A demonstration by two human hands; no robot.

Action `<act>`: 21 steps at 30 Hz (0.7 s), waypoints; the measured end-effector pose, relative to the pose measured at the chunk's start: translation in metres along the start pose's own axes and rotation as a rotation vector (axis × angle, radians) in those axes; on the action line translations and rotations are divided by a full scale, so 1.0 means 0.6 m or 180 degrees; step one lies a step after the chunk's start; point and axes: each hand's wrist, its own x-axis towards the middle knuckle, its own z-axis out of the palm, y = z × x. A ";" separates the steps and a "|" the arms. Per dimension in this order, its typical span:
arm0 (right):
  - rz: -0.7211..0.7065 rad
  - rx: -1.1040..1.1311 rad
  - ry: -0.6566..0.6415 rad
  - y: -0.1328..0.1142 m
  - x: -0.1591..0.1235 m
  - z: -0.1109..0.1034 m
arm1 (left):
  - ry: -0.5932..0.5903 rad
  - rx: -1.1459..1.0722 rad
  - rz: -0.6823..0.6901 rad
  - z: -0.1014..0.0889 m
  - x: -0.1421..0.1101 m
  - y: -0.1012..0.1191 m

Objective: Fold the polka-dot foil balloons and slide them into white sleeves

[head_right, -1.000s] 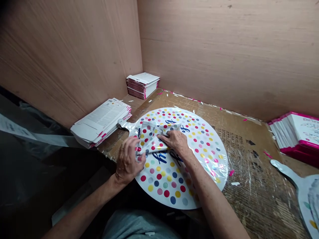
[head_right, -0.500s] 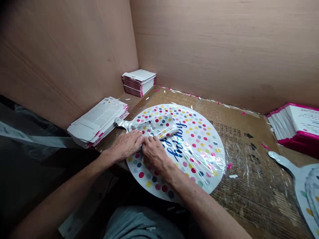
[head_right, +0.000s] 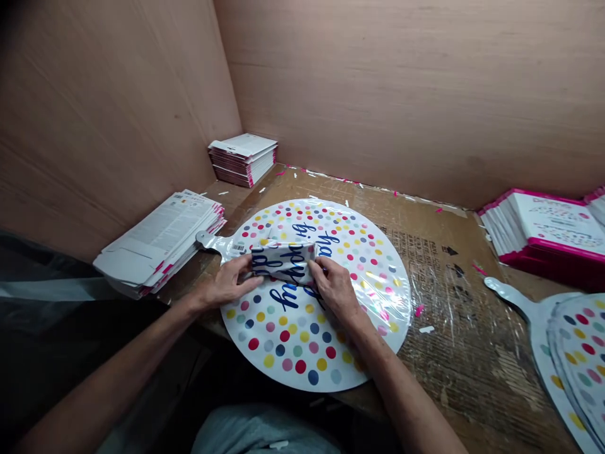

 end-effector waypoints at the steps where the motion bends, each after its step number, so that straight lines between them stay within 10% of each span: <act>1: 0.0240 -0.0097 0.0131 -0.007 0.013 0.009 | 0.0342 0.0012 -0.0321 0.010 0.003 0.008; 4: 0.0513 -0.0959 0.0248 -0.027 0.049 0.031 | 0.1023 0.0584 -0.1086 0.035 0.016 0.036; 9: 0.0812 -0.2424 -0.0240 -0.055 0.090 0.038 | 0.0872 0.1295 -0.1607 0.040 0.033 0.056; 21: -0.0389 -0.2480 -0.1200 -0.090 0.177 0.034 | 0.0699 0.1570 -0.1187 0.024 0.024 0.037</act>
